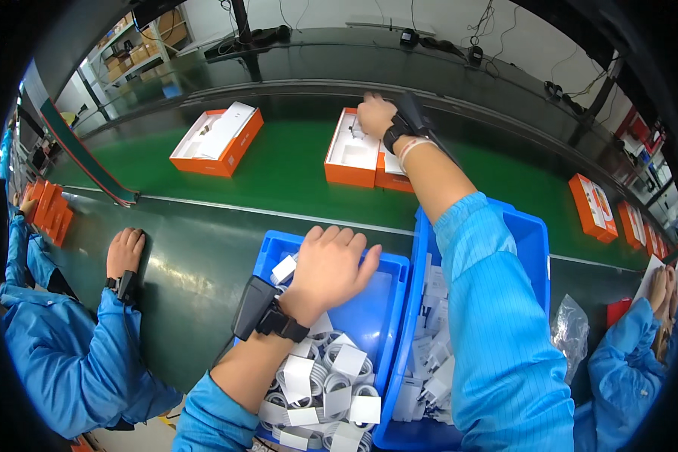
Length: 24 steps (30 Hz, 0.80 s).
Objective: Picking up power adapters and cables from a bin and placing them into orange packaging boxes on a conveyor belt.
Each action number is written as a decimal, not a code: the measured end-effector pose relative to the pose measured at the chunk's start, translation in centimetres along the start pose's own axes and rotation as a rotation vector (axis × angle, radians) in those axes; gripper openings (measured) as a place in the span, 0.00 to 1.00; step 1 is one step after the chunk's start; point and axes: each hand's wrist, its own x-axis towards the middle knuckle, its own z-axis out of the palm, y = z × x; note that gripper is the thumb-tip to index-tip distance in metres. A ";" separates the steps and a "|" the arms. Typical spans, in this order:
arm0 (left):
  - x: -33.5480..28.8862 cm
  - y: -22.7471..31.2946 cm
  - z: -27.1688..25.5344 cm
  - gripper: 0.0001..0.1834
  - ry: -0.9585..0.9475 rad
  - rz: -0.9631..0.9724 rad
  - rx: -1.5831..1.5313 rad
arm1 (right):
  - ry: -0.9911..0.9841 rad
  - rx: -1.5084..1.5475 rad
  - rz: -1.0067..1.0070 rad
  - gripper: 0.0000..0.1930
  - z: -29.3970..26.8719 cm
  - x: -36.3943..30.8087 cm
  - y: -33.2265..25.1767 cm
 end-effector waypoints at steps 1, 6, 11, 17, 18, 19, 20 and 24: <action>0.3 0.2 0.0 0.17 -0.005 0.013 -0.032 | 0.149 -0.107 -0.032 0.13 -0.4 -0.1 0.4; 1.3 -0.7 -0.5 0.18 -0.136 -0.083 -0.163 | 0.334 0.417 -0.330 0.13 -7.1 -4.5 -6.0; -0.2 -3.1 0.5 0.16 -0.100 -0.067 -0.093 | -0.465 0.588 -0.855 0.07 -17.2 -19.7 -15.6; 0.8 -1.5 -0.6 0.16 -0.183 -0.116 -0.066 | -0.601 0.497 -0.927 0.12 -12.3 -25.6 -16.1; 0.7 -1.5 -0.5 0.16 -0.187 -0.125 -0.062 | -0.591 0.544 -0.933 0.12 -12.1 -25.7 -15.9; 0.7 -1.5 -0.5 0.16 -0.188 -0.127 -0.063 | -0.580 0.590 -0.937 0.13 -12.0 -25.8 -15.8; 0.8 -1.4 -0.5 0.16 -0.175 -0.114 -0.087 | -0.583 0.591 -0.938 0.13 -11.8 -26.0 -15.8; 0.6 -1.5 -0.5 0.16 -0.160 -0.094 -0.105 | -0.459 0.683 -1.018 0.13 -10.5 -26.2 -15.7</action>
